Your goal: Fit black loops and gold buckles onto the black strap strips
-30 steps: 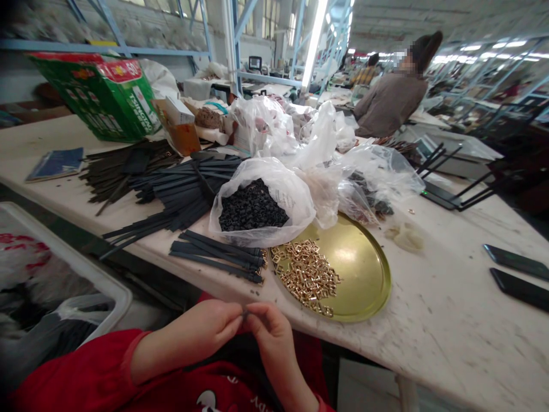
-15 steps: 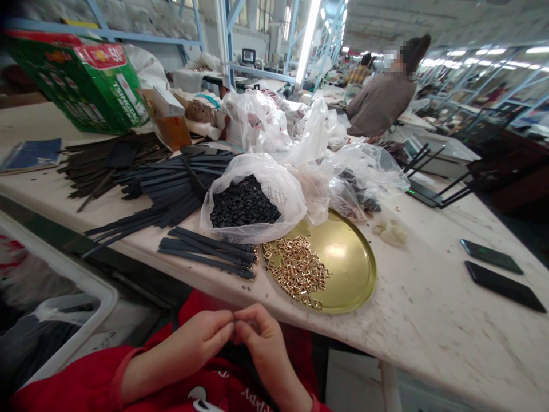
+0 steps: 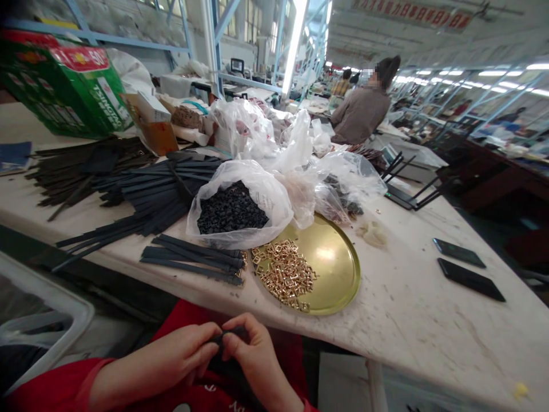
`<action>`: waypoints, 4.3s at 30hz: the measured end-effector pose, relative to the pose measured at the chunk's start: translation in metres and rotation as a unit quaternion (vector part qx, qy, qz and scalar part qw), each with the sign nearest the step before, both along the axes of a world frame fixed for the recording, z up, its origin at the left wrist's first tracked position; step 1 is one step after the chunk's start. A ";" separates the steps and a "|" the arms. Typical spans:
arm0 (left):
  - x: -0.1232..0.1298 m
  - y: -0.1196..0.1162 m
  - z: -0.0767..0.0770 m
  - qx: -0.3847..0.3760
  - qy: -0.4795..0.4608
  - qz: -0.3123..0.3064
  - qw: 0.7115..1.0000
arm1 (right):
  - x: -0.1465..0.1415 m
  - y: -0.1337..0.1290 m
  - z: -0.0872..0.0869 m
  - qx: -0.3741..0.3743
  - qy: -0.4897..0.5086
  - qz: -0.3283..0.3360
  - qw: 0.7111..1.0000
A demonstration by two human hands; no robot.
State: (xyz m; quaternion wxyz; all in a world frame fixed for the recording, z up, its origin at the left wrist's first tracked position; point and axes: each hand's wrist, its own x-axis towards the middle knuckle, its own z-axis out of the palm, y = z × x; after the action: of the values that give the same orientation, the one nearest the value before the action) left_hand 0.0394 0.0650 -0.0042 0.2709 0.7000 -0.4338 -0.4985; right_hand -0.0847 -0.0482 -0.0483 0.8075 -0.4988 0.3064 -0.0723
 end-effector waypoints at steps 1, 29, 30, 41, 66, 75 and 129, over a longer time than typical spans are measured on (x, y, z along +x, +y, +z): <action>0.001 -0.001 0.001 -0.011 0.005 0.008 1.000 | 0.001 -0.001 0.000 -0.005 0.006 -0.010 1.000; 0.006 -0.038 -0.009 -0.131 -0.010 0.156 0.979 | 0.019 -0.102 0.027 -0.697 0.180 0.067 0.691; 0.005 -0.040 -0.006 -0.139 -0.013 0.157 0.978 | 0.017 -0.096 0.031 -0.670 0.135 0.052 0.728; -0.009 -0.035 -0.001 -0.233 -0.041 0.224 0.945 | 0.028 -0.019 0.027 -0.173 -0.072 -0.113 0.976; 0.017 -0.028 -0.002 -0.138 -0.063 0.183 0.971 | 0.022 -0.007 0.013 0.019 -0.120 0.008 0.993; 0.009 -0.019 0.003 -0.088 0.049 0.116 0.988 | 0.016 -0.009 0.011 -0.120 -0.070 -0.032 0.990; -0.004 -0.001 -0.009 -0.075 0.151 0.168 0.971 | 0.010 0.015 0.017 -0.063 -0.052 -0.042 0.996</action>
State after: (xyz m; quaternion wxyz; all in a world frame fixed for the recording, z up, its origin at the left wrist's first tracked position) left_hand 0.0355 0.0643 -0.0135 0.4644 0.6573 -0.3004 -0.5119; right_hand -0.0747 -0.0335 -0.0309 0.7857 -0.5308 0.2796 -0.1510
